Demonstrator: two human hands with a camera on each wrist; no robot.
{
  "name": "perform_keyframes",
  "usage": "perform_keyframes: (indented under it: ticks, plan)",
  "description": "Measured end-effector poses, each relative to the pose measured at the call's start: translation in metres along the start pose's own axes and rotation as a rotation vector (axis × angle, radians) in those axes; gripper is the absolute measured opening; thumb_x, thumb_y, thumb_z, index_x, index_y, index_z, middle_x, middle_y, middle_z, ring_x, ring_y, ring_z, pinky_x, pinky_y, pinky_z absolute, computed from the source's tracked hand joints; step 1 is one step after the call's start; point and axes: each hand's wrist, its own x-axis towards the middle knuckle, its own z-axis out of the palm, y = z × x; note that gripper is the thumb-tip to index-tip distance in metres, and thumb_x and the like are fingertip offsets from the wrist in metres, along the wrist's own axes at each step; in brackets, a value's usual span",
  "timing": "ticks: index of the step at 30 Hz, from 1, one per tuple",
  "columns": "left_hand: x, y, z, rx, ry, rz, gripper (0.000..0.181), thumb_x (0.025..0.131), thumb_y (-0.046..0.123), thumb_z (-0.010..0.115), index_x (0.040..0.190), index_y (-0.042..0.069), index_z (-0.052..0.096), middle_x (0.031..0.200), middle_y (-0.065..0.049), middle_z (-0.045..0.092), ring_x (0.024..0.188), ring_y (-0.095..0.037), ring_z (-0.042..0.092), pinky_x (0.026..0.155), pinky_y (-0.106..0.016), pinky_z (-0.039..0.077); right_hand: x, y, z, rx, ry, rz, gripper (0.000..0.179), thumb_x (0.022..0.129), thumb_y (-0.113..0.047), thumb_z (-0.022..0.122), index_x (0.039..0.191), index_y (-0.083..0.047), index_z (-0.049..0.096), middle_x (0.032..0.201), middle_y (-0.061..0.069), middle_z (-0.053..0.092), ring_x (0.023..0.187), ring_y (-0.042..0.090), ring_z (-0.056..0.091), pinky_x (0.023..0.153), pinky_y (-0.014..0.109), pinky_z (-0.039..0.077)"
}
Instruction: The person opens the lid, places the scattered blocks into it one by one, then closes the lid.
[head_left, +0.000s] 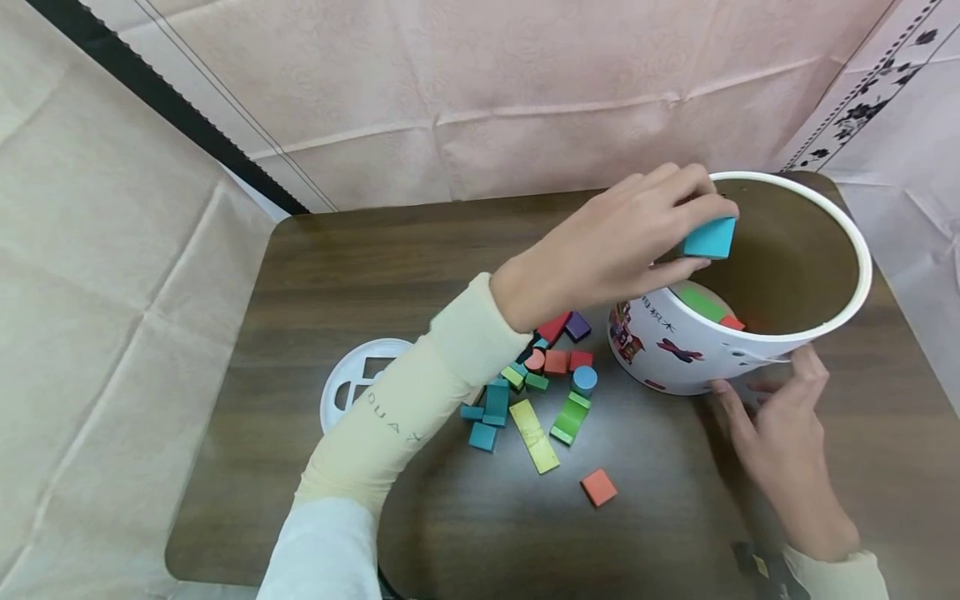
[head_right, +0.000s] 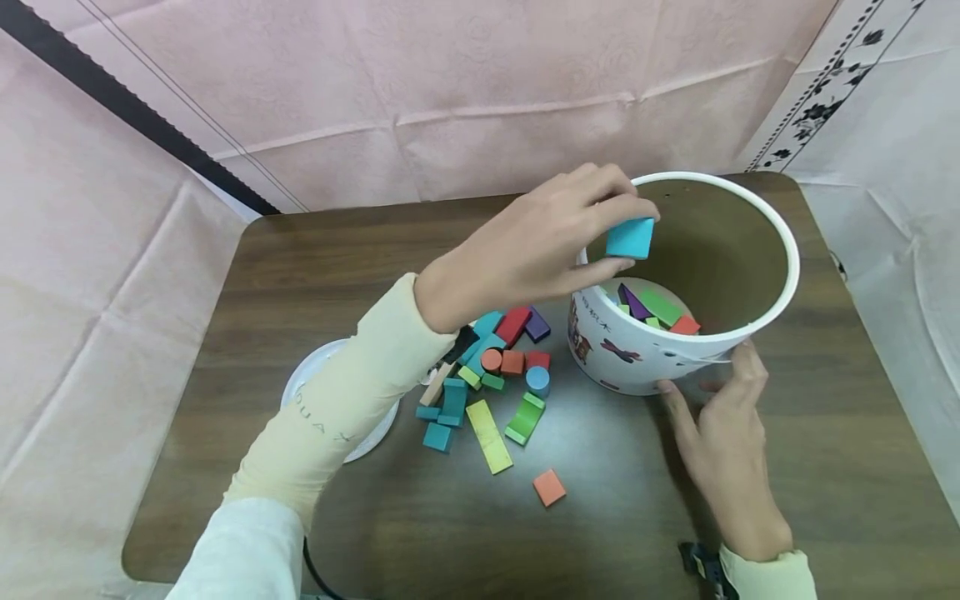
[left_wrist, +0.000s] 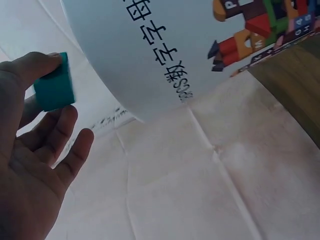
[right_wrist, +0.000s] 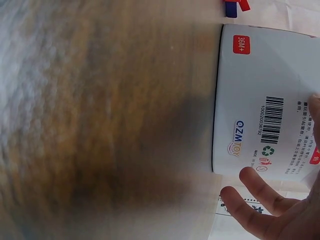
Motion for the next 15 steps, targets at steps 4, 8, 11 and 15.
perform_keyframes:
  ticks: [4, 8, 11, 15]
  plan:
    - [0.019, 0.003, 0.000, 0.074, -0.143, -0.011, 0.045, 0.108, 0.038, 0.052, 0.149, 0.021, 0.056, 0.138, 0.006, 0.058, 0.120, -0.008, 0.050, 0.098, -0.011, 0.036, 0.000, 0.001, 0.000, 0.002, 0.002, -0.015, 0.107, 0.094, -0.012, 0.080, 0.165, -0.024, 0.002, 0.161, 0.015, 0.013, 0.106, 0.047, 0.063, 0.076, 0.017, 0.038]
    - [0.039, 0.006, 0.005, 0.061, -0.270, -0.026, 0.045, 0.107, 0.038, 0.057, 0.148, 0.020, 0.056, 0.136, 0.005, 0.059, 0.119, -0.007, 0.052, 0.097, -0.011, 0.041, 0.001, 0.001, -0.001, -0.001, -0.003, -0.014, 0.109, 0.093, -0.012, 0.081, 0.166, -0.024, -0.001, 0.160, 0.017, 0.013, 0.107, 0.048, 0.062, 0.080, 0.025, 0.046]
    - [0.051, 0.006, 0.011, 0.086, -0.355, -0.033, 0.046, 0.105, 0.041, 0.060, 0.146, 0.021, 0.058, 0.136, 0.006, 0.062, 0.120, -0.006, 0.054, 0.097, -0.015, 0.045, 0.001, 0.000, 0.000, 0.003, -0.013, -0.009, 0.110, 0.094, -0.013, 0.080, 0.166, -0.025, -0.003, 0.160, 0.017, 0.011, 0.108, 0.049, 0.060, 0.085, 0.052, 0.053]
    - [0.064, 0.005, 0.021, 0.031, -0.457, -0.051, 0.033, 0.105, 0.033, 0.060, 0.137, 0.027, 0.066, 0.134, 0.008, 0.062, 0.118, -0.006, 0.051, 0.094, -0.022, 0.045, 0.001, 0.000, -0.002, 0.005, -0.016, -0.007, 0.110, 0.095, -0.015, 0.080, 0.166, -0.025, -0.004, 0.161, 0.017, 0.011, 0.108, 0.049, 0.060, 0.085, 0.059, 0.052]
